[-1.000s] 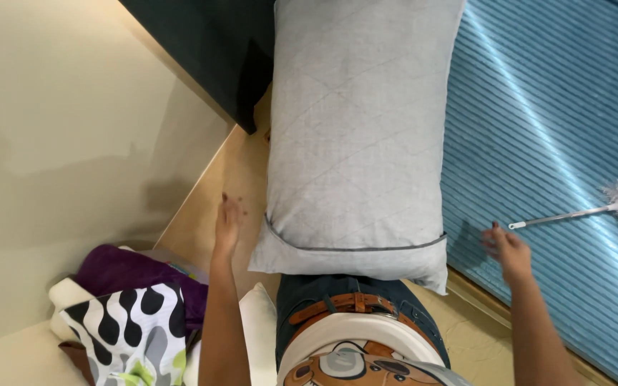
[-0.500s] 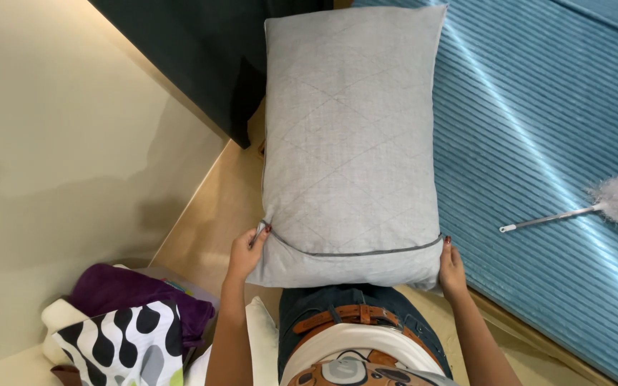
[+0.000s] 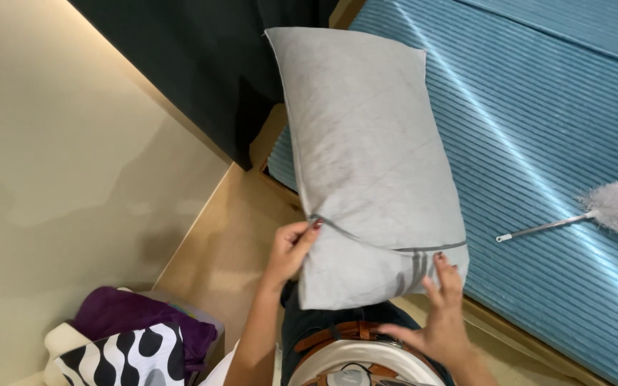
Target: The person inserts a white pillow into a gray pillowcase on a bed. They align the corners, pull the case over the pillow, and smooth the fabric. Finally, they place the covered pillow on the bed next to other pillows.
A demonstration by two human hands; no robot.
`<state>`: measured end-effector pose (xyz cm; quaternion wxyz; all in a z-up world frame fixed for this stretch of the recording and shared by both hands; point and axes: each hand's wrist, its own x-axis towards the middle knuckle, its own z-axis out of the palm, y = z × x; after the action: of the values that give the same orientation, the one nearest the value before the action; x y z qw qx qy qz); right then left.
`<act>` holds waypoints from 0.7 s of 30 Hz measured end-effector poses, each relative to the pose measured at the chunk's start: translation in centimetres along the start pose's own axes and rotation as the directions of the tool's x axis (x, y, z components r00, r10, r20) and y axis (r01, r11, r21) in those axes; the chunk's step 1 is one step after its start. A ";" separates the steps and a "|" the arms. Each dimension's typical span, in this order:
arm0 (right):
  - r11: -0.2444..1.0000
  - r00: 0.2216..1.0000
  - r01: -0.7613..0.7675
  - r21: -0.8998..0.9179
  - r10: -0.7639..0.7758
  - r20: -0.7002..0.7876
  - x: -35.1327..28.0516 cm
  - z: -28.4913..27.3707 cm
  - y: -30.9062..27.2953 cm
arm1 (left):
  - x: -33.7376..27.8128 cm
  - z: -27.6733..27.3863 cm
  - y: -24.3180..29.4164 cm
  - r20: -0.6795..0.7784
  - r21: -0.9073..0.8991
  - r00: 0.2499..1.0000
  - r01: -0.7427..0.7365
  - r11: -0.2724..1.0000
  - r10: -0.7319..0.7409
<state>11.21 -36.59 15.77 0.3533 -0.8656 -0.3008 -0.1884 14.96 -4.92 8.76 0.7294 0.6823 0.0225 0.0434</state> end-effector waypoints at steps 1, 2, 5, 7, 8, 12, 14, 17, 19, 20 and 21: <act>1.000 1.000 -0.001 -0.003 0.001 -0.005 -0.1 0.7 -0.5 | 0.5 1.4 1.1 0.005 0.001 1.000 -0.003 1.000 0.003; 0.999 0.999 0.017 -0.041 -0.018 -0.029 -0.2 1.5 -1.0 | 0.9 2.8 2.3 0.081 -0.052 0.996 -0.038 0.998 0.042; 0.994 0.993 -0.016 -0.109 0.003 -0.118 0.4 2.2 -1.4 | 1.7 6.8 6.7 0.219 -0.135 0.967 -0.100 0.986 0.128; 0.988 0.982 -0.066 -0.137 0.040 -0.183 1.0 1.7 -1.2 | 2.1 8.9 10.4 0.279 -0.168 0.945 -0.129 0.977 0.173; 0.984 0.963 -0.088 -0.156 0.044 -0.267 1.2 1.2 -1.0 | 2.3 9.9 12.4 0.296 -0.176 0.931 -0.166 0.970 0.213; 0.978 0.929 -0.127 -0.168 0.057 -0.366 -0.5 -1.4 0.3 | 2.8 13.8 16.9 0.390 -0.298 0.795 -0.368 0.881 0.464; 0.977 0.921 -0.150 -0.154 0.081 -0.381 -2.8 -3.3 2.7 | 2.1 16.2 24.2 0.426 -0.213 0.743 -0.472 0.856 0.516; 0.974 0.910 -0.186 -0.127 0.122 -0.397 -7.4 -6.6 7.8 | 0.2 20.5 26.7 0.423 -0.182 0.668 -0.600 0.779 0.613; 0.971 0.903 -0.212 -0.112 0.151 -0.403 -10.7 -9.6 12.2 | -0.5 24.2 24.9 0.382 -0.253 0.641 -0.620 0.743 0.666; 0.969 0.899 -0.224 -0.102 0.166 -0.406 -12.3 -11.2 14.6 | -0.4 26.3 23.7 0.402 -0.246 0.613 -0.643 0.725 0.680; 0.967 0.895 -0.237 -0.092 0.180 -0.409 -14.0 -13.2 16.9 | -0.4 28.4 22.5 0.421 -0.243 0.583 -0.665 0.706 0.695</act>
<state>10.29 -61.21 8.84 0.3639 -0.8590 -0.1142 -0.3416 16.45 -31.67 33.10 0.6578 0.6047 -0.4238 0.1482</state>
